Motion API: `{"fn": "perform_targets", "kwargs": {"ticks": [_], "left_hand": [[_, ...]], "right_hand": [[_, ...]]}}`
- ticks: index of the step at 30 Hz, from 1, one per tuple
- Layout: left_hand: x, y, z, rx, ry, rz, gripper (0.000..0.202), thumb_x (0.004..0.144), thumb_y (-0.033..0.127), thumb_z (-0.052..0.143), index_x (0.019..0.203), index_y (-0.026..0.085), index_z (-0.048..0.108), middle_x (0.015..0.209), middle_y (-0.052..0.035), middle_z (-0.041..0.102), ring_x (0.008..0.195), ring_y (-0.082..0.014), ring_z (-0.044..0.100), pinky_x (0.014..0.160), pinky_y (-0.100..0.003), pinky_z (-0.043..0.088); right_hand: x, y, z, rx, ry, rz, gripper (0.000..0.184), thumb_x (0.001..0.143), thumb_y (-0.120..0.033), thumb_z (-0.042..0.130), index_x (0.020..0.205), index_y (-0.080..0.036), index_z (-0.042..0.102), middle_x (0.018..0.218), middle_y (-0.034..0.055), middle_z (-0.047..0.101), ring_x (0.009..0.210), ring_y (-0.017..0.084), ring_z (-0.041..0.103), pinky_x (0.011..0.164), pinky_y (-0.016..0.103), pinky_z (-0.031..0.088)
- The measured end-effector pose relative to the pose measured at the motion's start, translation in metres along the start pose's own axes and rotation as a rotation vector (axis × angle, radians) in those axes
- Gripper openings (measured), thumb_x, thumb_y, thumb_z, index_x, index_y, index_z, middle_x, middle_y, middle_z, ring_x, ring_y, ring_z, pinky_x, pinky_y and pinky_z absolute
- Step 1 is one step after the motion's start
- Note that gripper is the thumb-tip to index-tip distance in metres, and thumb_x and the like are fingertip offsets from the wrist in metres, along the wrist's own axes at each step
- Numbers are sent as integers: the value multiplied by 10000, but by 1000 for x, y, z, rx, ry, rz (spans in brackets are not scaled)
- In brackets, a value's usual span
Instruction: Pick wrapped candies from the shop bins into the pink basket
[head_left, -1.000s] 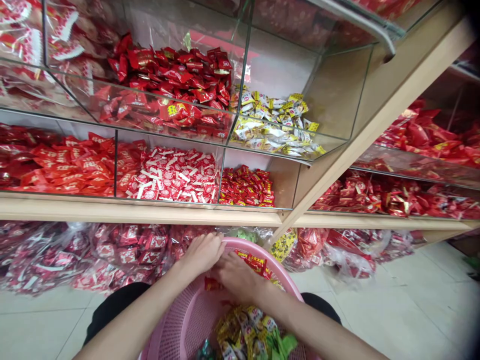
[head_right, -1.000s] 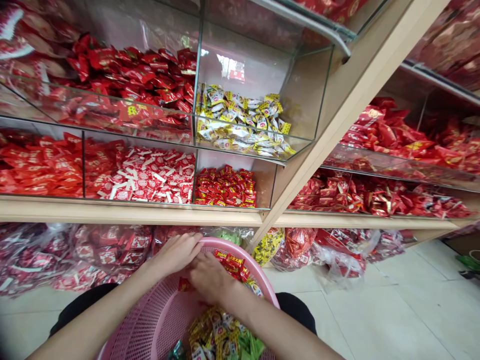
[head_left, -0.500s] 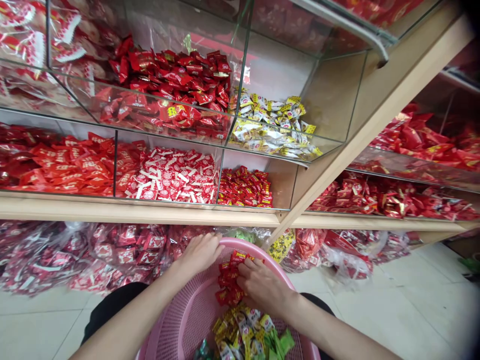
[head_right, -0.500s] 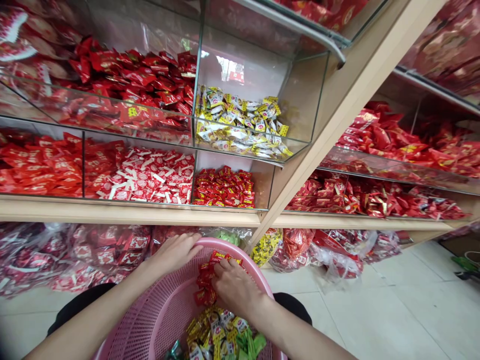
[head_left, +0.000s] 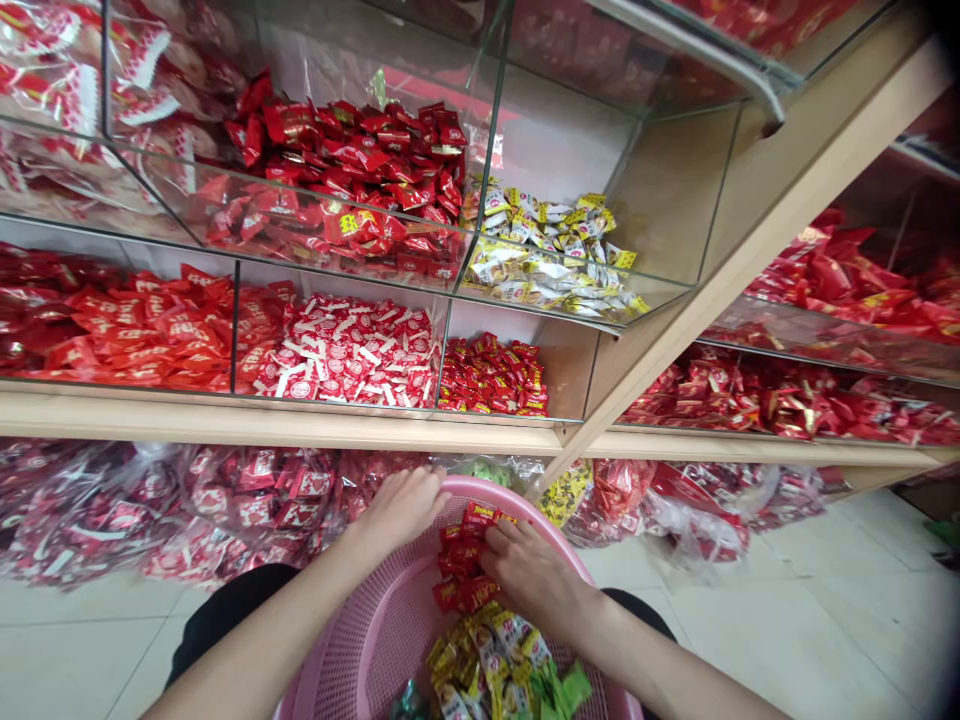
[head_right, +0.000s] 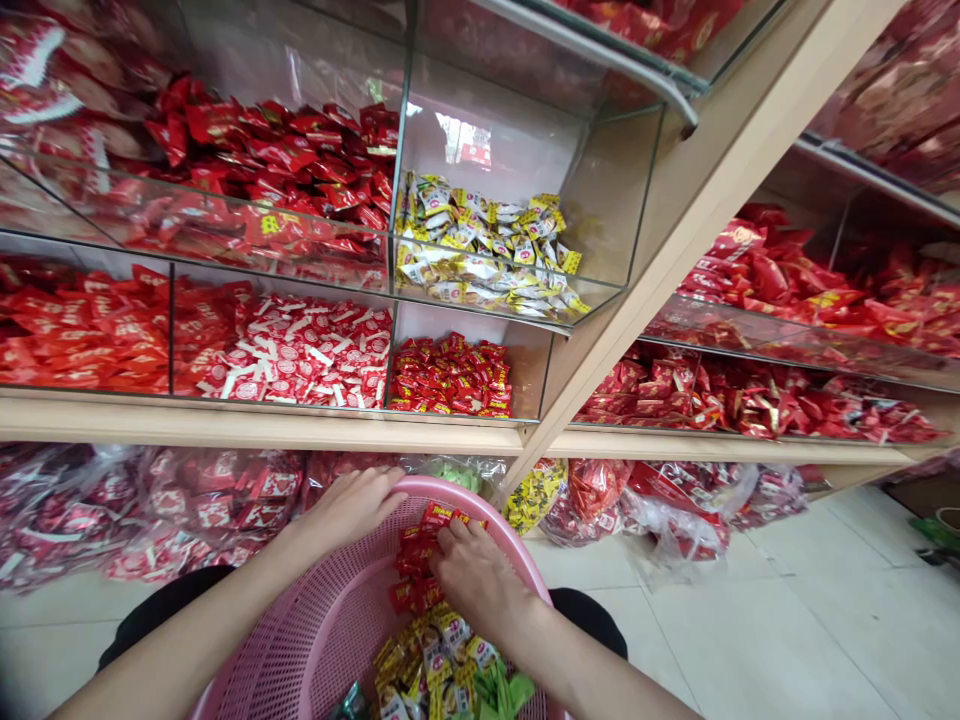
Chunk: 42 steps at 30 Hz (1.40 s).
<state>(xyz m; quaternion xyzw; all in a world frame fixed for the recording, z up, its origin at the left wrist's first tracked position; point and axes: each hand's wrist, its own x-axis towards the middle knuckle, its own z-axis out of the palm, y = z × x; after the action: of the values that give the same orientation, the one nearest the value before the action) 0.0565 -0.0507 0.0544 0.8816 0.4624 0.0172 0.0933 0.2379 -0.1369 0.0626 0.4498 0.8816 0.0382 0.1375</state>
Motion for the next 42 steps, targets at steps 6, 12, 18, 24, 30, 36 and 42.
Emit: {"fn": "perform_targets", "kwargs": {"ticks": [6,12,18,24,30,36,42], "left_hand": [[1,1,0,6,-8,-2,316,927,334,303,1077,188,539,978,-89,650,909,-263,622,765,-375,459],[1,1,-1,2,-9,-4,327,926,328,299,1107,185,532,989,-94,651,909,-257,621,768,-367,458],[1,2,-1,-9,-18,-5,337,926,331,295,1113,182,533,994,-101,648,914,-264,617,772,-374,453],[-1,0,1,-40,-12,-22,345,923,333,309,1153,193,525,1030,-107,631,961,-250,600,813,-359,435],[0,-2,3,-24,11,-4,351,924,322,292,1147,187,528,1002,-104,640,921,-253,613,784,-363,450],[1,1,1,-28,-17,-21,325,912,308,310,1083,190,561,975,-98,647,921,-244,615,793,-352,457],[1,0,1,-19,-14,-17,337,913,294,312,1148,181,526,1051,-104,628,979,-250,595,830,-369,452]], "right_hand": [[1,1,13,-1,13,2,127,808,-119,536,823,-167,652,917,80,622,933,233,531,806,373,423],[1,0,15,1,-33,31,137,808,-119,542,803,-158,672,896,90,632,943,235,534,833,381,414],[1,-2,0,20,6,-4,114,812,-134,549,804,-158,660,874,74,631,922,233,543,808,372,430],[10,-18,5,86,144,-117,137,852,-234,518,813,-172,634,873,58,612,904,223,531,791,363,426],[12,22,-47,283,230,-87,156,864,-301,512,836,-185,611,906,36,617,917,165,528,809,273,392],[44,108,-109,284,450,355,207,891,-292,445,884,-176,616,863,50,641,853,157,556,744,246,375],[99,135,-106,288,235,685,394,814,-511,508,944,-160,630,978,135,643,897,236,608,700,284,419]]}}
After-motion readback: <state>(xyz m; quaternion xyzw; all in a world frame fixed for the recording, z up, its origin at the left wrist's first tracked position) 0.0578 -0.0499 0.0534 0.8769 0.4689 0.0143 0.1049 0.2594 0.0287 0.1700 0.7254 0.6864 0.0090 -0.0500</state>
